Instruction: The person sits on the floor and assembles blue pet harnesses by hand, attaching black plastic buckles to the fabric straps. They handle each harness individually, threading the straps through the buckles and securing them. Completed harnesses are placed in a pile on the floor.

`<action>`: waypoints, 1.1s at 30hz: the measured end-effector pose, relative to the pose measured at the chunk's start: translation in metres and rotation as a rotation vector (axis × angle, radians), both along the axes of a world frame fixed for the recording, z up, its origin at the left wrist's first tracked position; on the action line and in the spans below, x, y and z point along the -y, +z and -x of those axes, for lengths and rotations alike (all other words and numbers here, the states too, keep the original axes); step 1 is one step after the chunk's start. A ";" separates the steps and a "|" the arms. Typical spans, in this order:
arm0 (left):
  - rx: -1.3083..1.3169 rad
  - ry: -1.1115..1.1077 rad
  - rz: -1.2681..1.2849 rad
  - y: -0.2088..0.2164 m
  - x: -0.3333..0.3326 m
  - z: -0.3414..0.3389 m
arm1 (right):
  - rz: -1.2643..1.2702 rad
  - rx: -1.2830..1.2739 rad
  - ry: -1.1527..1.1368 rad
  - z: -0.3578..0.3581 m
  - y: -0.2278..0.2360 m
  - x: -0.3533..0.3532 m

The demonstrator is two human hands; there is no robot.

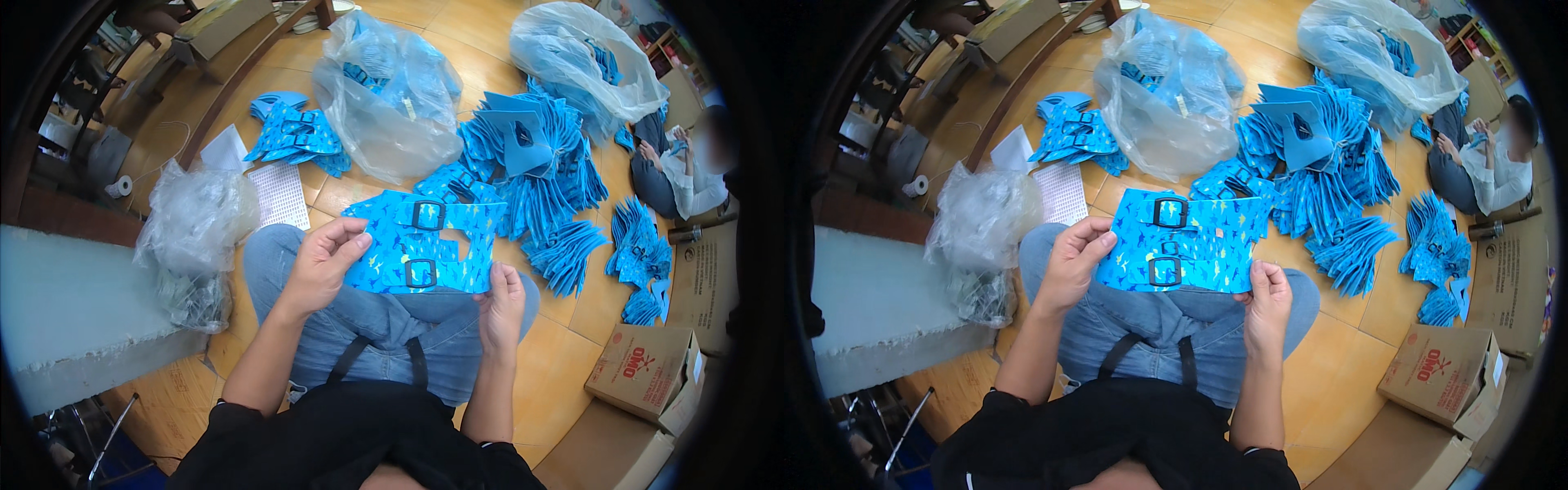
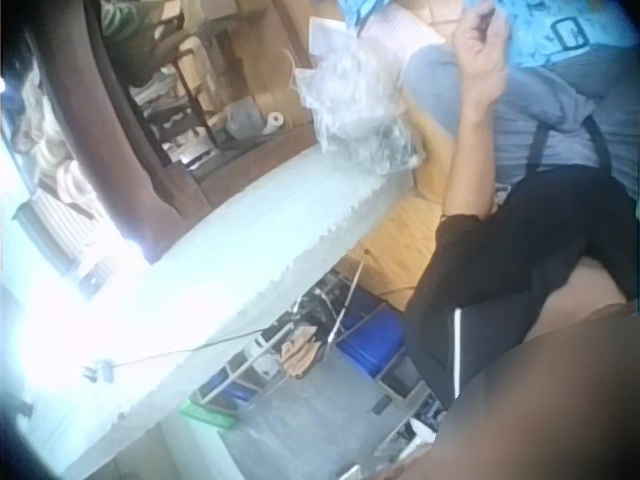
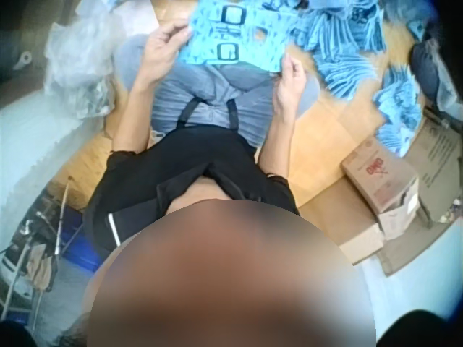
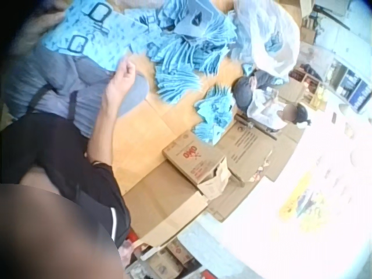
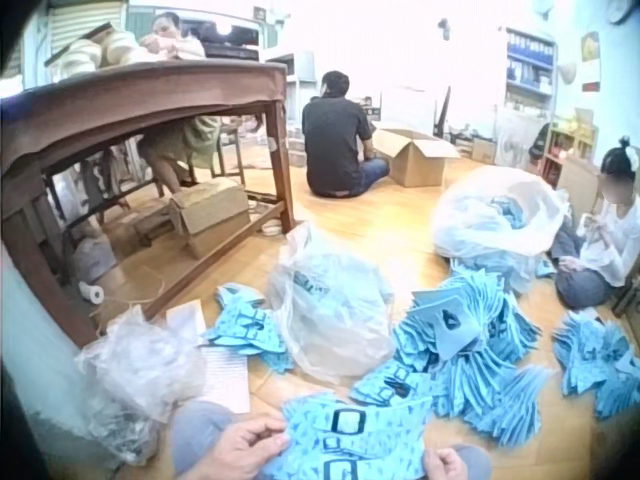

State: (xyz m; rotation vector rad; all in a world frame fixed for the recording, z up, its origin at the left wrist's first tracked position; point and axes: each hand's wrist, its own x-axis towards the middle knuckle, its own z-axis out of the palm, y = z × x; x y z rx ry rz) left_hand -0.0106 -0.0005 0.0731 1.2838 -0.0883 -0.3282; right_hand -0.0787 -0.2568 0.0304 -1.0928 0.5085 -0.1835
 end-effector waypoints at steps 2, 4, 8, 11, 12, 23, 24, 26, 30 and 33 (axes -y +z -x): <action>0.016 0.007 0.015 0.004 -0.002 0.002 | 0.002 0.010 0.003 0.000 0.002 -0.002; 0.019 0.016 0.028 0.006 -0.003 0.003 | 0.000 0.021 0.013 0.000 0.005 -0.003; 0.020 0.026 0.045 0.008 -0.003 0.003 | 0.019 0.035 0.032 0.000 0.008 -0.002; 0.020 0.023 0.043 0.008 -0.002 0.003 | 0.041 0.037 0.050 0.001 0.010 -0.002; 0.015 0.026 0.044 0.008 -0.002 0.002 | 0.037 0.042 0.063 0.001 0.011 -0.002; -0.147 0.106 0.166 0.018 0.005 0.001 | 0.023 0.012 0.098 -0.001 0.020 -0.009; -0.144 0.103 0.181 0.019 0.006 0.000 | -0.004 0.038 0.117 -0.001 0.021 -0.009; -0.178 0.087 0.150 0.020 0.004 -0.002 | 0.024 0.026 0.129 0.000 0.023 -0.007; -0.232 0.070 0.116 0.019 0.002 -0.003 | 0.017 0.047 0.154 0.004 0.028 -0.006; -0.242 0.075 0.115 0.019 0.003 -0.002 | 0.005 0.054 0.145 0.005 0.035 -0.008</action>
